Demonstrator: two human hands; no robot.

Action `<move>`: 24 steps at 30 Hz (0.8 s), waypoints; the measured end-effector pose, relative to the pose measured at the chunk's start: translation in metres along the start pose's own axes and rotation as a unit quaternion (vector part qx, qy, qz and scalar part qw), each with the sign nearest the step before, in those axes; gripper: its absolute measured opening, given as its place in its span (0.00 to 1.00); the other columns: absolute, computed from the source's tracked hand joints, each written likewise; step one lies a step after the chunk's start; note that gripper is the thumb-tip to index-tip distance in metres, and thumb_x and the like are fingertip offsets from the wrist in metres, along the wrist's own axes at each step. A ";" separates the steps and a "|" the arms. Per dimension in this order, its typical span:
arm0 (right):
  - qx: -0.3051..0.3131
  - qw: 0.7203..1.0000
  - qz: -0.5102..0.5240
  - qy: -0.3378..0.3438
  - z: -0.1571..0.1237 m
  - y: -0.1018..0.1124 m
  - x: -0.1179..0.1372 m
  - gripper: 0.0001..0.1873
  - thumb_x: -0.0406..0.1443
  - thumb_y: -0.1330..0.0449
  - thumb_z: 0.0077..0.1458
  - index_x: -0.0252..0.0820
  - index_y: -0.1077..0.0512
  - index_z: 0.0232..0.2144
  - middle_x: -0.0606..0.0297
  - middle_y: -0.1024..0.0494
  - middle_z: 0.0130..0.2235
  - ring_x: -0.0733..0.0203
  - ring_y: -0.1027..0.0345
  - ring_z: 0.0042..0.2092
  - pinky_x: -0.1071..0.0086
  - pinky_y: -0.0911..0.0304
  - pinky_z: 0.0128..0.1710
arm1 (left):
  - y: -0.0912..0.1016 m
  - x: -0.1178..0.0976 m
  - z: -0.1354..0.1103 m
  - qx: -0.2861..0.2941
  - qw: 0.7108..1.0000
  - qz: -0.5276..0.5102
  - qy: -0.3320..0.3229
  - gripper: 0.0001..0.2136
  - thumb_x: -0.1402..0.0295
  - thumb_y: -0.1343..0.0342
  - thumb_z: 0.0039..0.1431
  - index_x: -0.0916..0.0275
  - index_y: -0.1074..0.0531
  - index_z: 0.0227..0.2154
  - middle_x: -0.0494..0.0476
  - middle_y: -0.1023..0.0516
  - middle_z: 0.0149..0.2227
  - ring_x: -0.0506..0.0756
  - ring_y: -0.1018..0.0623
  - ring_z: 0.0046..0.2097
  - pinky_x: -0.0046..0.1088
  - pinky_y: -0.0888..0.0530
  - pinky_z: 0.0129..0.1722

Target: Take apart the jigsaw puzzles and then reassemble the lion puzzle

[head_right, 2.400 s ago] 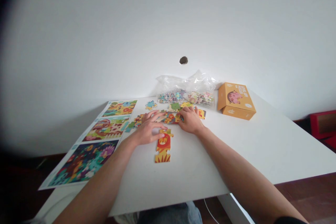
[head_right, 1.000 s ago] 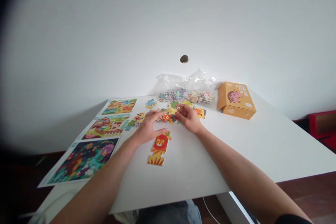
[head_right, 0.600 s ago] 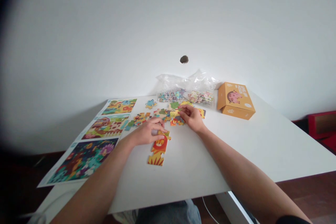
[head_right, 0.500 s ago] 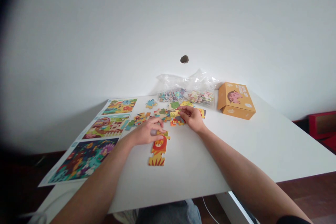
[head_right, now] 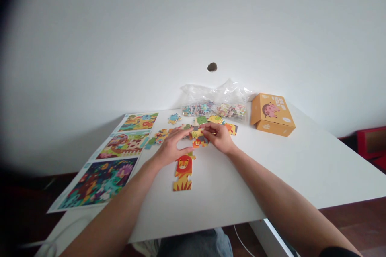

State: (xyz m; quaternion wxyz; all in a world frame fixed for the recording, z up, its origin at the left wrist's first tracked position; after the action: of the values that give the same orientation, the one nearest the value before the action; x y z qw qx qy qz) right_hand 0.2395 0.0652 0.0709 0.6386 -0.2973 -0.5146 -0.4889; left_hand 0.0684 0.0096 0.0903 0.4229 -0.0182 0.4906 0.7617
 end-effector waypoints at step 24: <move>0.021 1.000 0.022 0.003 -0.003 -0.003 0.001 0.20 0.45 0.36 0.55 0.36 0.26 0.43 0.61 0.23 0.31 0.66 0.33 0.28 0.71 0.36 0.28 | 0.007 -0.004 0.002 -0.002 1.000 0.006 -0.028 0.26 0.65 0.36 0.54 0.57 0.33 0.56 0.55 0.20 0.41 0.58 0.25 0.46 0.46 0.35 0.59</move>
State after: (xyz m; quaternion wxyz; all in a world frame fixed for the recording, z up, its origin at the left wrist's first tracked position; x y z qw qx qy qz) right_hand 0.2377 0.0612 0.0703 0.6566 -0.2938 -0.5163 -0.4648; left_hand 0.0674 0.0074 0.0987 0.4315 0.0055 0.4771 0.7656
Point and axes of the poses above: each hand's wrist, its own z-axis towards the middle knuckle, its own y-axis out of the back of the hand, x = y × z, the point moved 7 cm from there along z, towards the middle knuckle
